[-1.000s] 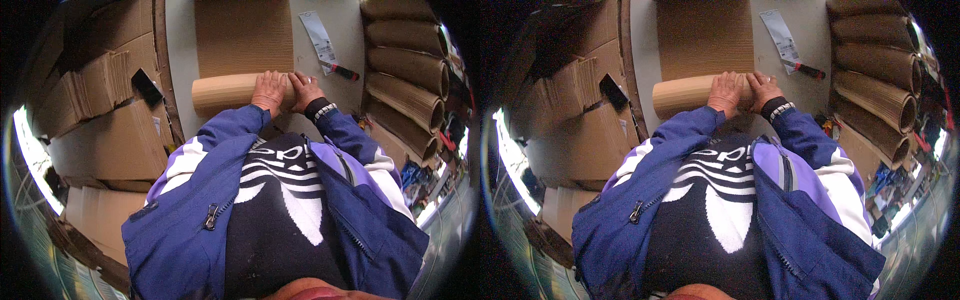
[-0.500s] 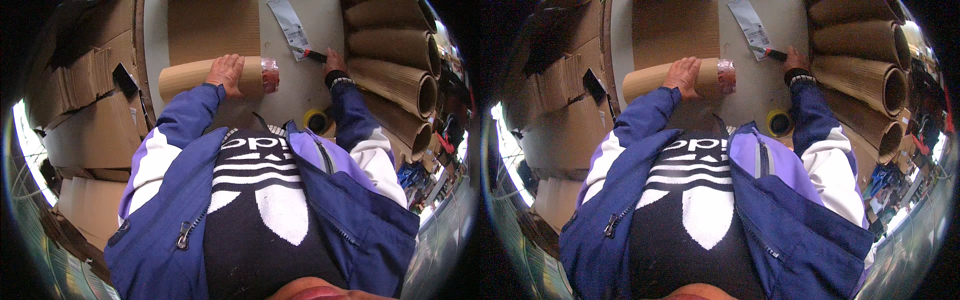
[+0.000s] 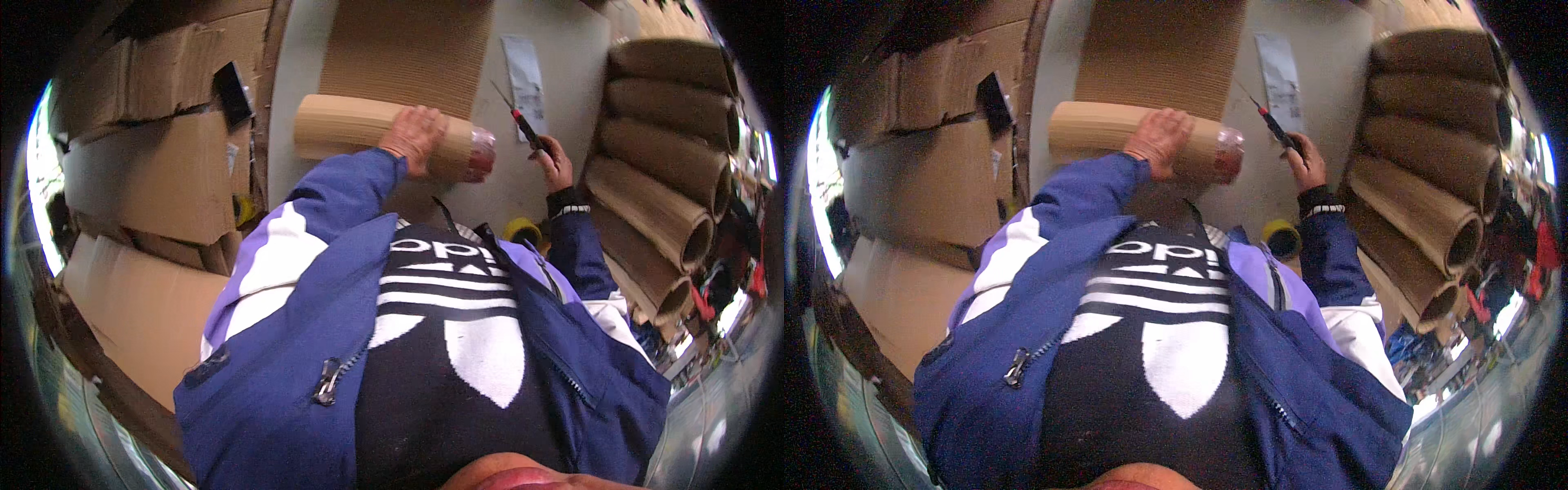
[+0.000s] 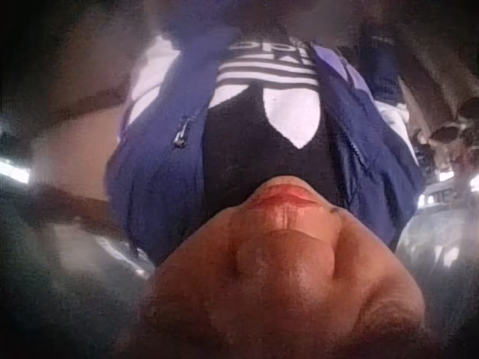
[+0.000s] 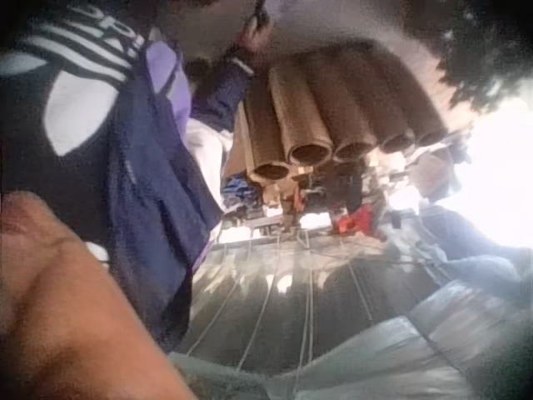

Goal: The person rolls a flat cardboard sheet around a cylindrical core to form a tube, then secures the seam with clear tape using a handheld dispenser. They repeat the process to make a second tube and place both upright on the table.

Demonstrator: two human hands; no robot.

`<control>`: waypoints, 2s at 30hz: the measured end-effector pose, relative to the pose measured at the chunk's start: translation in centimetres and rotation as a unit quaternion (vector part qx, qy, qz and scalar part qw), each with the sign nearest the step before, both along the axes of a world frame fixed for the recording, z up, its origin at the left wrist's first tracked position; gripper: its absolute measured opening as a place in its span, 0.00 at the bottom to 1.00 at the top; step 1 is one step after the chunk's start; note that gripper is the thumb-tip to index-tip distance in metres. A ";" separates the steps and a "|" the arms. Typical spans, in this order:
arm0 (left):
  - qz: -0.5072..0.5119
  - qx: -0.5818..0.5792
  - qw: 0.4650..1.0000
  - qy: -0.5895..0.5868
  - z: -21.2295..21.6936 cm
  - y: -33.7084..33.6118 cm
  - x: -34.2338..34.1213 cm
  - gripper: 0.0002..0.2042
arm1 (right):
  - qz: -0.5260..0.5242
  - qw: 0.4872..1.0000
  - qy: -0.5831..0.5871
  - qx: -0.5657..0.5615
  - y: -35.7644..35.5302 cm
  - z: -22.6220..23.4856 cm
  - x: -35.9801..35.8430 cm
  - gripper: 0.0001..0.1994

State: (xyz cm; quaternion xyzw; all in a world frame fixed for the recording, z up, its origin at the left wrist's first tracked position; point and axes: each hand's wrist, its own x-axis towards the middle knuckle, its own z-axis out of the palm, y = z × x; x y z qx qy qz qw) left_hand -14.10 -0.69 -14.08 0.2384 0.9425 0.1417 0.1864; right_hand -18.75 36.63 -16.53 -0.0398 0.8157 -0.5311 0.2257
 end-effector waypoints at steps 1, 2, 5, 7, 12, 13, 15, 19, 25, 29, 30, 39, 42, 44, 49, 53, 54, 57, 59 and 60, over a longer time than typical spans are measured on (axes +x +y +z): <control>0.000 -0.006 1.000 0.017 -0.3 0.0 0.2 0.53 | -0.036 0.988 -0.086 -0.120 -2.9 0.8 -0.9 0.23; -0.007 0.002 1.000 0.024 -0.7 0.1 0.3 0.51 | -0.033 0.985 -0.148 -0.077 -5.8 1.7 -2.0 0.23; -0.010 0.034 0.996 0.082 -2.4 0.1 0.4 0.46 | 0.148 0.981 0.079 0.101 -16.5 2.7 -4.7 0.22; 0.010 0.030 0.999 0.029 -3.8 0.6 -0.1 0.37 | 0.247 0.945 0.192 0.093 -22.8 3.6 -5.8 0.23; 0.027 0.102 0.994 0.040 -5.4 0.6 1.5 0.38 | 0.428 0.836 0.152 0.308 -33.6 5.3 -5.9 0.30; 0.027 0.112 0.993 0.029 -5.5 0.4 1.8 0.38 | 0.444 0.827 0.152 0.310 -34.9 5.2 -5.6 0.31; 0.025 0.106 0.994 0.023 -5.5 0.1 2.0 0.39 | 0.468 0.797 0.198 0.325 -36.1 4.7 -5.3 0.29; 0.020 0.087 0.996 0.021 -4.8 -0.3 1.6 0.40 | 0.466 0.791 0.208 0.336 -37.0 2.7 -4.9 0.28; -0.009 0.032 0.999 -0.007 -1.8 -0.5 0.9 0.42 | 0.483 0.780 0.213 0.337 -35.7 3.8 -5.4 0.27; -0.029 -0.020 0.999 -0.013 -0.8 0.3 0.4 0.44 | 0.528 0.752 0.149 0.366 -29.7 6.6 -6.8 0.30; -0.009 -0.034 0.999 0.016 -0.8 0.5 0.6 0.45 | 0.524 0.744 0.157 0.383 -28.7 6.8 -6.9 0.30; -0.002 0.075 0.986 0.151 -3.7 -0.2 2.2 0.41 | 0.527 0.739 0.174 0.381 -24.5 6.7 -7.2 0.28; -0.023 0.066 0.972 0.223 -3.9 -0.7 2.2 0.39 | 0.520 0.734 0.133 0.416 -21.9 7.5 -7.0 0.25; -0.023 0.053 0.986 0.154 -3.6 -0.7 2.3 0.34 | 0.507 0.746 0.168 0.399 -21.1 7.4 -6.8 0.25; 0.004 0.067 0.982 0.174 -2.4 -0.3 2.5 0.39 | 0.496 0.756 0.184 0.385 -15.9 7.1 -6.2 0.28; 0.009 0.070 0.988 0.140 -1.6 -0.2 2.4 0.41 | 0.482 0.739 0.159 0.443 -7.8 7.9 -4.9 0.36; 0.010 0.076 0.988 0.134 -1.4 -0.1 2.4 0.41 | 0.472 0.735 0.170 0.457 -5.9 8.1 -4.3 0.36; 0.011 0.093 0.988 0.125 -1.1 -0.2 2.3 0.41 | 0.399 0.742 0.221 0.492 -0.8 8.4 -2.3 0.35; 0.021 0.113 0.983 0.140 -1.1 -0.2 2.4 0.40 | 0.311 0.746 0.215 0.548 2.3 7.8 -1.3 0.35; 0.020 0.113 0.983 0.144 -1.2 -0.1 2.5 0.40 | 0.272 0.749 0.189 0.574 3.3 6.9 -0.8 0.34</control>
